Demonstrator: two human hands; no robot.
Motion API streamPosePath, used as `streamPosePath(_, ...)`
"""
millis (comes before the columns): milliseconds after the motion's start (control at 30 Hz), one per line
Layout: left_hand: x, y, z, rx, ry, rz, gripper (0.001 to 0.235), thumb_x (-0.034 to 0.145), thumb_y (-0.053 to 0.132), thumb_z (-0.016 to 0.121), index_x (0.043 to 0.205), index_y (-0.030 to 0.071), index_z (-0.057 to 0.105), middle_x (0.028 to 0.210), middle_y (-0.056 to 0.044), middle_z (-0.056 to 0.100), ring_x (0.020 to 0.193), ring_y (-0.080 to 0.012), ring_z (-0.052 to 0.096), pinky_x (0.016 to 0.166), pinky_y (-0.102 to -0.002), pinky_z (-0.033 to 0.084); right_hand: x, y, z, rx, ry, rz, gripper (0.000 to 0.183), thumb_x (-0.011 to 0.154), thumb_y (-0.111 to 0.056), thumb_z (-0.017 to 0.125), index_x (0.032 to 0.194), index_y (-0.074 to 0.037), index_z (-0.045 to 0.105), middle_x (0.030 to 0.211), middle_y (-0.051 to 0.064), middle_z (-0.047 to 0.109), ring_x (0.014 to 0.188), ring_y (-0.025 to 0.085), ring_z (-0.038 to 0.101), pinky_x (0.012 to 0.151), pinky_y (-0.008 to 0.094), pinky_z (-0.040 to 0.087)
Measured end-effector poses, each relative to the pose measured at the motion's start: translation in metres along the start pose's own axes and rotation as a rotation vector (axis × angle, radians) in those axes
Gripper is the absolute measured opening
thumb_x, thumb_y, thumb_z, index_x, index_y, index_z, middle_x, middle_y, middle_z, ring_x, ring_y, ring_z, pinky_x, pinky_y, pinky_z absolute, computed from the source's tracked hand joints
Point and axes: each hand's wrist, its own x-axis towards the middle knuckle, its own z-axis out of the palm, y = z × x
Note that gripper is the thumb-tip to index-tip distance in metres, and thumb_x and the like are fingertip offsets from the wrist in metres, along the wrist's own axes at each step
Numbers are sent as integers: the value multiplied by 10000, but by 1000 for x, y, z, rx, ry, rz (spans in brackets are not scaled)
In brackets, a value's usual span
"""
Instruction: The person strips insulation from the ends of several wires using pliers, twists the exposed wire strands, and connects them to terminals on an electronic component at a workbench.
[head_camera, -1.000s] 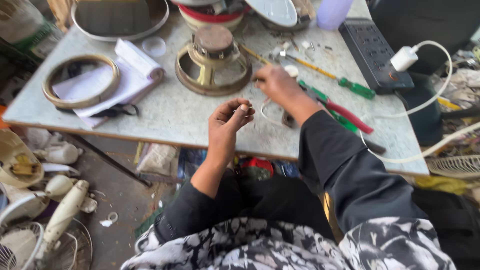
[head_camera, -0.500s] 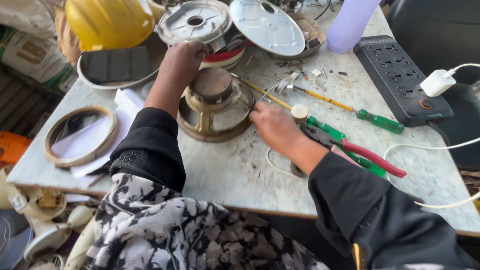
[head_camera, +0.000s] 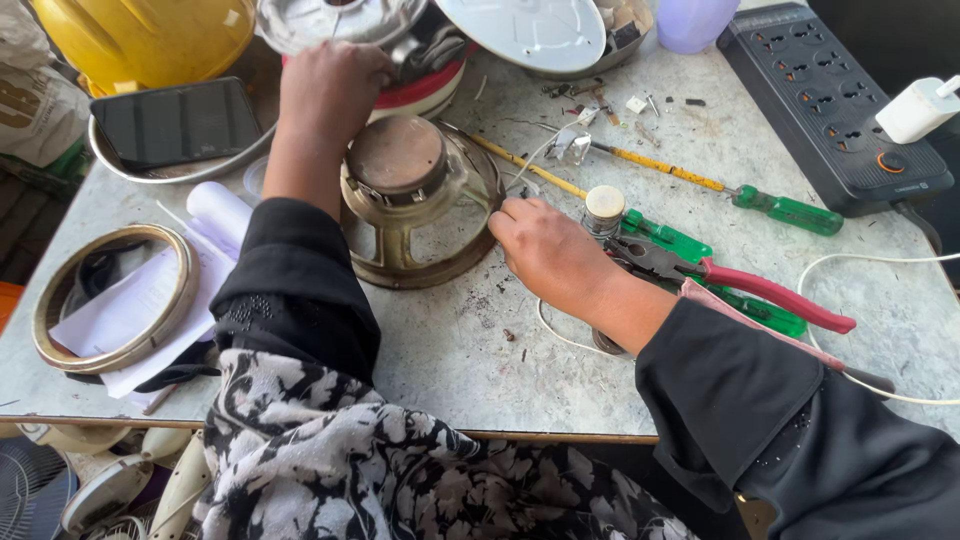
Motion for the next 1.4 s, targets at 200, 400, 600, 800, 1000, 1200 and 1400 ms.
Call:
streamPosePath(200, -5, 5, -11, -130, 12, -74, 124, 856, 184, 784, 968, 134, 797, 810, -134, 738, 770, -340, 711, 703, -464, 550, 1, 4, 4, 36, 14, 17, 243, 762, -7, 668, 984, -14, 570, 978, 165, 592, 1008, 389, 601, 883, 461, 506)
streamPosePath(400, -12, -7, -2, -258, 30, -69, 224, 932, 59, 675, 1084, 136, 820, 925, -180, 737, 844, -359, 717, 796, -454, 563, 0, 4, 0, 73, 77, 34, 225, 783, 13, 646, 995, -26, 582, 959, 158, 603, 990, 375, 613, 880, 470, 497)
streamPosePath(600, -15, 1, -14, -243, 26, -137, 217, 925, 64, 668, 1064, 129, 822, 901, -182, 738, 831, -348, 724, 788, -439, 570, -2, 7, -30, 96, 230, 34, 91, 852, 0, 653, 933, -21, 618, 952, 143, 637, 954, 339, 644, 864, 449, 509)
streamPosePath(800, -3, 57, -58, -240, 148, -89, 130, 916, 142, 759, 1025, 131, 829, 911, -128, 783, 800, -291, 744, 734, -403, 574, -5, 9, -46, 368, 369, 170, 166, 930, 16, 679, 1066, -38, 600, 990, 85, 650, 884, 179, 674, 752, 335, 551)
streamPosePath(1000, -1, 155, -81, -889, -284, 33, 212, 865, 125, 809, 1072, 89, 783, 959, -53, 796, 821, -115, 769, 729, -258, 618, -2, 24, -47, 938, 479, 317, 338, 973, 43, 674, 1216, -70, 468, 1051, 54, 664, 930, 103, 664, 755, 264, 581)
streamPosePath(1200, -7, 167, -77, -1176, -297, 39, 128, 894, 96, 790, 1018, 67, 783, 935, -47, 809, 864, -119, 774, 792, -256, 643, -6, 25, -49, 1163, 511, 348, 328, 995, 61, 656, 1214, -61, 445, 1071, 81, 664, 964, 128, 677, 795, 277, 607)
streamPosePath(1400, -7, 133, -64, -557, -48, 14, 139, 870, 195, 815, 984, 117, 801, 875, -64, 779, 774, -181, 747, 680, -331, 577, -3, 22, -49, 1029, 471, 315, 369, 997, 42, 645, 1279, -64, 432, 1112, 100, 678, 963, 118, 666, 814, 266, 587)
